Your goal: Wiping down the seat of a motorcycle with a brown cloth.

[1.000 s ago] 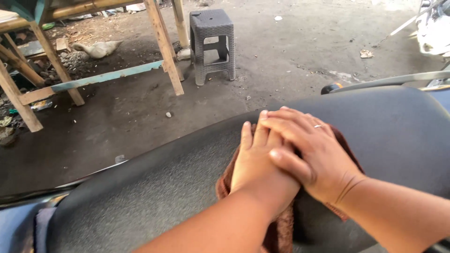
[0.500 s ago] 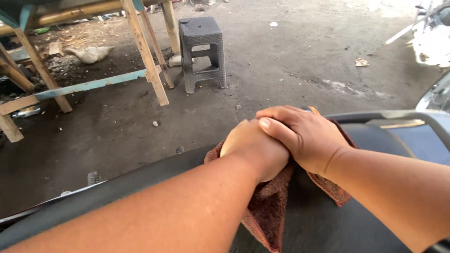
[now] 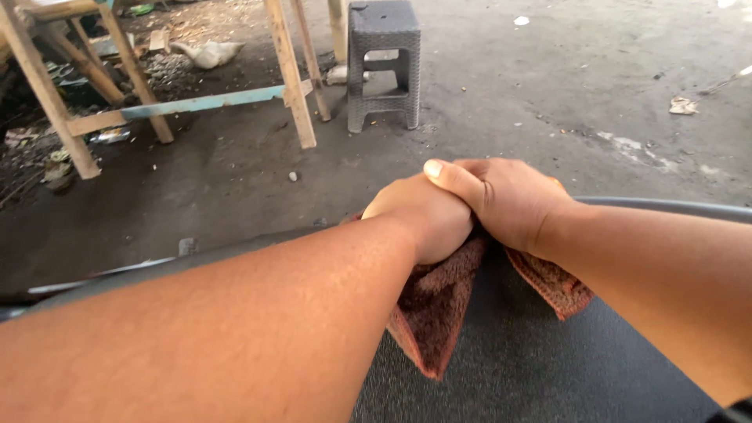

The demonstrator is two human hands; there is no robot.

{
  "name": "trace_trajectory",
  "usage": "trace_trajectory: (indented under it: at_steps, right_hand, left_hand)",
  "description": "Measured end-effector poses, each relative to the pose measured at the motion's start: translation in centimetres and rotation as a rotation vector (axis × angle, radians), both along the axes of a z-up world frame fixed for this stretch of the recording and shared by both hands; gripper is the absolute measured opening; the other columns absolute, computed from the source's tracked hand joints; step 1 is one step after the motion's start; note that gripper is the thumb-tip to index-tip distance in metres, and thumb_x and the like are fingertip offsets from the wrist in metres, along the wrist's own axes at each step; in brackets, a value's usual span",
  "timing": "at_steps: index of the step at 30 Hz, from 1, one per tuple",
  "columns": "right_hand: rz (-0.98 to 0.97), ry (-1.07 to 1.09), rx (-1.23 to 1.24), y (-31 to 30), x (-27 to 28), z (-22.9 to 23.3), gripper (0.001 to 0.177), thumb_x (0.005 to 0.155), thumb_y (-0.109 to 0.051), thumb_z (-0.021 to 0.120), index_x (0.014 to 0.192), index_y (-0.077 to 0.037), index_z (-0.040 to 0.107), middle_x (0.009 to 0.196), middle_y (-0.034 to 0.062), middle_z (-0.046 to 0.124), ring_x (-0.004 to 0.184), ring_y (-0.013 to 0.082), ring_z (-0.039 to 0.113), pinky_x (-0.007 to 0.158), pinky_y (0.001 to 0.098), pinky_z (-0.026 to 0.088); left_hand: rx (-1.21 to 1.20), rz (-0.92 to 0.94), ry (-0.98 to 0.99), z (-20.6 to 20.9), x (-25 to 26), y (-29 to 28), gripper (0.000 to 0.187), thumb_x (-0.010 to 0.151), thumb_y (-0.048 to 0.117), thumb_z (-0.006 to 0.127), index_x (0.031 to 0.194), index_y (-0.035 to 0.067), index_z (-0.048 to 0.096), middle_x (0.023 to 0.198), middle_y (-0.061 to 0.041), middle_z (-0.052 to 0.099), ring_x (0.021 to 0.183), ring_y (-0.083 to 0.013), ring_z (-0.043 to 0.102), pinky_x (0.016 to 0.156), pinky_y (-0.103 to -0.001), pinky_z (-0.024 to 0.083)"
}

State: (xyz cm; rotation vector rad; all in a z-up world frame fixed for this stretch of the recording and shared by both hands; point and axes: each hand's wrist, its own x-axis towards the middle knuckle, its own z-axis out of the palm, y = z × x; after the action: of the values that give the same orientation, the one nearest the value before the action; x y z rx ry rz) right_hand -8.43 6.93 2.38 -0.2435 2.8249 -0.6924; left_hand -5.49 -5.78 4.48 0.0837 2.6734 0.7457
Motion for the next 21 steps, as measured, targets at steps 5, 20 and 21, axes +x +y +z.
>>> trace_trajectory:
  at_steps: [5, 20, 21]
  right_hand:
    - [0.037, 0.076, -0.055, 0.2, 1.1, 0.1, 0.075, 0.085, -0.074, 0.029, 0.134, -0.033, 0.068, 0.128, 0.0067, 0.073, 0.125, 0.0315, 0.062, 0.109, 0.0421, 0.042]
    - [0.177, 0.681, -0.09, -0.7, 8.5, -3.1, 0.064, 0.101, -0.052, 0.035, 0.144, -0.01, 0.055, 0.146, 0.0163, 0.058, 0.138, 0.0363, 0.049, 0.115, 0.0464, 0.032]
    - [0.159, 0.693, -0.053, -1.2, 9.4, -3.2, 0.063, 0.099, -0.051, 0.036, 0.145, -0.012, 0.055, 0.147, 0.0154, 0.056, 0.139, 0.0362, 0.046, 0.116, 0.0485, 0.028]
  left_hand:
    - [-0.023, -0.021, 0.072, -0.5, 0.6, 0.0, 0.044, 0.093, 0.031, 0.044, 0.132, 0.024, 0.063, 0.132, -0.007, 0.067, 0.124, -0.0294, 0.063, 0.101, -0.043, 0.05]
    - [-0.053, -0.237, 0.722, -5.6, 4.5, -1.7, 0.048, 0.095, 0.032, 0.043, 0.136, 0.011, 0.055, 0.148, -0.01, 0.05, 0.141, -0.0279, 0.041, 0.116, -0.042, 0.03]
    - [-0.133, -0.279, 0.716, -5.4, 5.5, -2.0, 0.051, 0.094, 0.033, 0.043, 0.14, 0.011, 0.052, 0.151, -0.009, 0.045, 0.144, -0.027, 0.035, 0.119, -0.042, 0.025]
